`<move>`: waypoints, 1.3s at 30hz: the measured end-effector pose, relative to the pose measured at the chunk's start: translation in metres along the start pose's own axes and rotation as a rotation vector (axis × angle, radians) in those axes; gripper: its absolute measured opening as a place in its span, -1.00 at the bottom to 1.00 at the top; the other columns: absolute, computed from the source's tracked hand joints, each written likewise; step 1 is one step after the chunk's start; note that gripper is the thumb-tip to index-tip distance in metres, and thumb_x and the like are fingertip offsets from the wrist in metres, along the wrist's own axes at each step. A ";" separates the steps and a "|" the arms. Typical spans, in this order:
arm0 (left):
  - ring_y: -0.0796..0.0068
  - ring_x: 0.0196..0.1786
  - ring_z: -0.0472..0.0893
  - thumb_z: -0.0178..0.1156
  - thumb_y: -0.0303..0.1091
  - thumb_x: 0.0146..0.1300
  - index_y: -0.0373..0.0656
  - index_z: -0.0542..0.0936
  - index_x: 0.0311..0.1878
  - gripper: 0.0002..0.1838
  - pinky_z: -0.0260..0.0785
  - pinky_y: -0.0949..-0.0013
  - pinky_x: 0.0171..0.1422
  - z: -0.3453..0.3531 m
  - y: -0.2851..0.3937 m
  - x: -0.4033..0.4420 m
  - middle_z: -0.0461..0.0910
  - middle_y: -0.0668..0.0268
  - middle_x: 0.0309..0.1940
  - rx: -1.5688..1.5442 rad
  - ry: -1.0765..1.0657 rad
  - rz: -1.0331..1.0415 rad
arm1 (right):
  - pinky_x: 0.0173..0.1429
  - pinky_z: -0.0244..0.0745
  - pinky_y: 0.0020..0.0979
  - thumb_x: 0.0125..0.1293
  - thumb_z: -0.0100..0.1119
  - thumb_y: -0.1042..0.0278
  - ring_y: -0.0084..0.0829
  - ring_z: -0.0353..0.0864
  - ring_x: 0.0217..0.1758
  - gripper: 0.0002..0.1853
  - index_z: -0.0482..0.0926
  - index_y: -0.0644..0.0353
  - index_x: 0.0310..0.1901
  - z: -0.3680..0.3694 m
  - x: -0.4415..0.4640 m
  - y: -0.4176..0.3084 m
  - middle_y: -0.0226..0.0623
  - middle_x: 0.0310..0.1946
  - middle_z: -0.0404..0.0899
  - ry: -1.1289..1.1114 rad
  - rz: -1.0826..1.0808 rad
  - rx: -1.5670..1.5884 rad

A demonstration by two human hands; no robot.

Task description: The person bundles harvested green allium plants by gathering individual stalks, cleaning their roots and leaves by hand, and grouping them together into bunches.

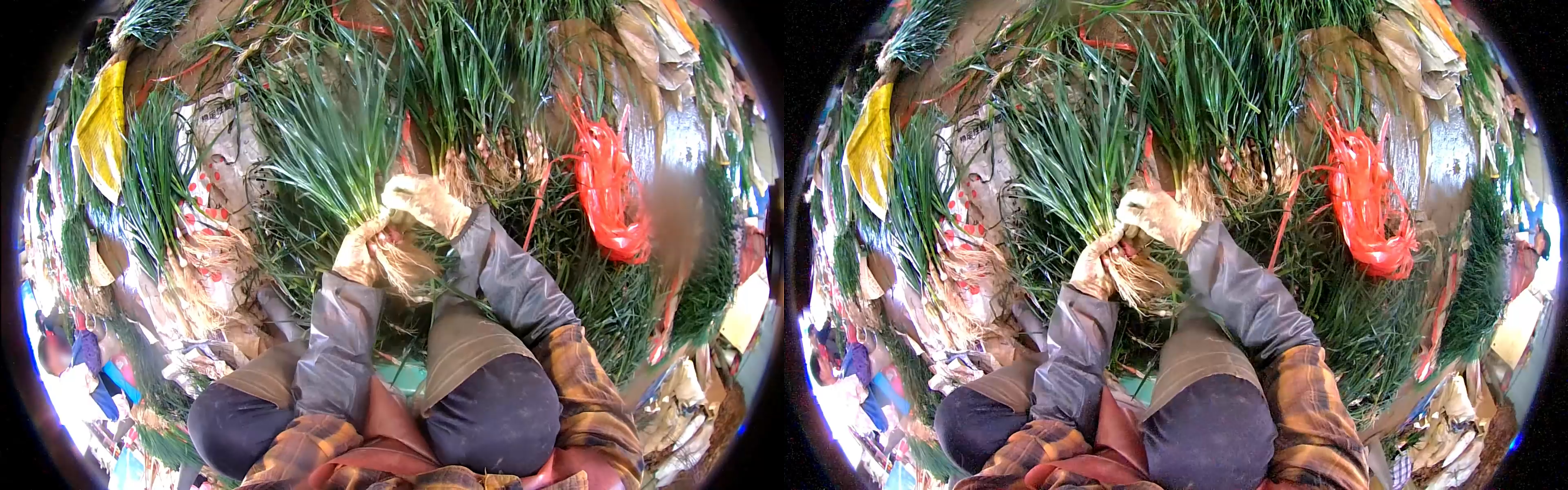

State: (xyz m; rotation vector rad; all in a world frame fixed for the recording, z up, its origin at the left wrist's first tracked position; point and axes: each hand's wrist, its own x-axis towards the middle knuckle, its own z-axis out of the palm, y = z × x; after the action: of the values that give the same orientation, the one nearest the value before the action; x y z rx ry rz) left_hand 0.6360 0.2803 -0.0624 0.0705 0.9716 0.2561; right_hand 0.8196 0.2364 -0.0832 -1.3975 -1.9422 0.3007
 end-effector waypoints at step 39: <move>0.29 -0.37 0.58 0.11 -0.43 0.17 -0.38 0.45 -0.02 -0.68 0.49 0.26 -0.16 0.030 0.017 -0.024 0.57 0.04 -0.37 0.066 -0.170 0.043 | -0.45 0.51 -0.40 0.23 0.08 0.40 -0.44 0.59 -0.48 -0.87 0.56 0.26 -0.37 -0.024 0.004 0.007 -0.28 -0.50 0.57 0.028 0.765 0.630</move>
State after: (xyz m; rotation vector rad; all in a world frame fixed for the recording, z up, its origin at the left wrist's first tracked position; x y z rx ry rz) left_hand 0.6443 0.2925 -0.0228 0.1708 0.8099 0.2537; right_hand 0.8399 0.2377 -0.0683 -1.6007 -1.0486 1.1242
